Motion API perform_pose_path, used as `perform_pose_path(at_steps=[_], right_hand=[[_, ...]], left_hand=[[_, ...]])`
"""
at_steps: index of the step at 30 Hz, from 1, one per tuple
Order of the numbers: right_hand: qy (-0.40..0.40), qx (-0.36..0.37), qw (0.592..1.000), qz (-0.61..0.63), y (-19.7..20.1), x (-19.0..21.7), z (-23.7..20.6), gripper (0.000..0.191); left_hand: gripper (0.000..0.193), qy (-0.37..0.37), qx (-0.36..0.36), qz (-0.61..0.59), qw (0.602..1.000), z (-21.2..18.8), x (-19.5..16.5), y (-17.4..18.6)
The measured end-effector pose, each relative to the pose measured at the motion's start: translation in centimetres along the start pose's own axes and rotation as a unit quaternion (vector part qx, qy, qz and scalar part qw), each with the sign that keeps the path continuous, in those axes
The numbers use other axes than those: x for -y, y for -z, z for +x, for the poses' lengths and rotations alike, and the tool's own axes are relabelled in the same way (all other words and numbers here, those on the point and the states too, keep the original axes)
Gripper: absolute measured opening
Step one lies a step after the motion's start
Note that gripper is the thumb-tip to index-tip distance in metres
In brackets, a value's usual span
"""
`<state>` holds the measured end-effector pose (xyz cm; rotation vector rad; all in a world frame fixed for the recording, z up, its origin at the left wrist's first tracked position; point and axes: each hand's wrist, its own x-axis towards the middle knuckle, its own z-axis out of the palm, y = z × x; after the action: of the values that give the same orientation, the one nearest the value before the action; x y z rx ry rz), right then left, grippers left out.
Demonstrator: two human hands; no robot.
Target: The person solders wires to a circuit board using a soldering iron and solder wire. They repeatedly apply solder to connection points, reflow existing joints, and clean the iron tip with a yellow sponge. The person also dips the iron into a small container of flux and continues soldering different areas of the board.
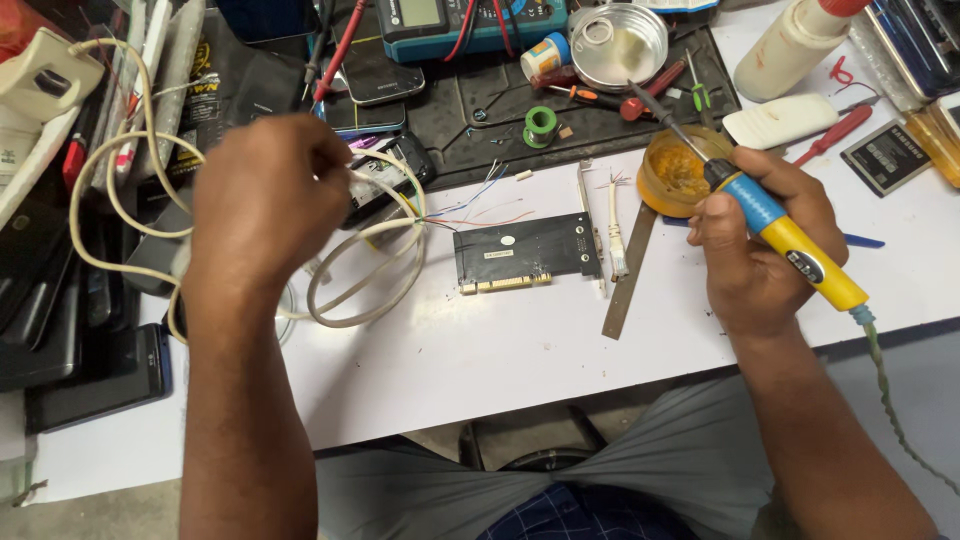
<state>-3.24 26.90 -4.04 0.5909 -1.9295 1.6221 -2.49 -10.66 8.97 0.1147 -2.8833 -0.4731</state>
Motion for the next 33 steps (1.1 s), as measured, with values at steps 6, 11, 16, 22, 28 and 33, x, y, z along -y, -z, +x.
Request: perform_pose_path(at_steps=[6, 11, 16, 22, 28, 33], right_hand=[[0.001, 0.001, 1.000, -0.004, -0.2, 0.4, 0.3, 0.027], [-0.008, 0.000, 1.000, -0.002, -0.3, 0.7, 0.4, 0.027], [-0.012, -0.005, 1.000, 0.029, -0.4, 0.6, 0.4, 0.029], [-0.071, -0.026, 0.993, 0.087, 0.1, 0.8, 0.2, 0.032], [-0.136, -0.053, 0.961, 0.236, 0.9, 0.7, 0.9, 0.032], [-0.166, -0.059, 0.943, 0.282, 1.9, -0.1, 1.1, 0.037]], left_hand=[[0.019, 0.023, 0.209, 0.126, 0.970, 1.3, -1.4, -1.2], [0.030, 0.015, 0.248, 0.148, 0.957, 2.3, -1.7, -2.3], [0.040, 0.031, 0.249, 0.213, 0.944, 2.3, -1.5, -1.3], [0.032, 0.022, 0.052, 0.210, 0.976, 1.3, -0.5, 5.3], [0.037, -0.015, 0.033, -0.352, 0.935, -1.4, -4.0, 2.2], [0.046, -0.039, 0.117, -0.611, 0.782, -2.8, -7.4, -4.1]])
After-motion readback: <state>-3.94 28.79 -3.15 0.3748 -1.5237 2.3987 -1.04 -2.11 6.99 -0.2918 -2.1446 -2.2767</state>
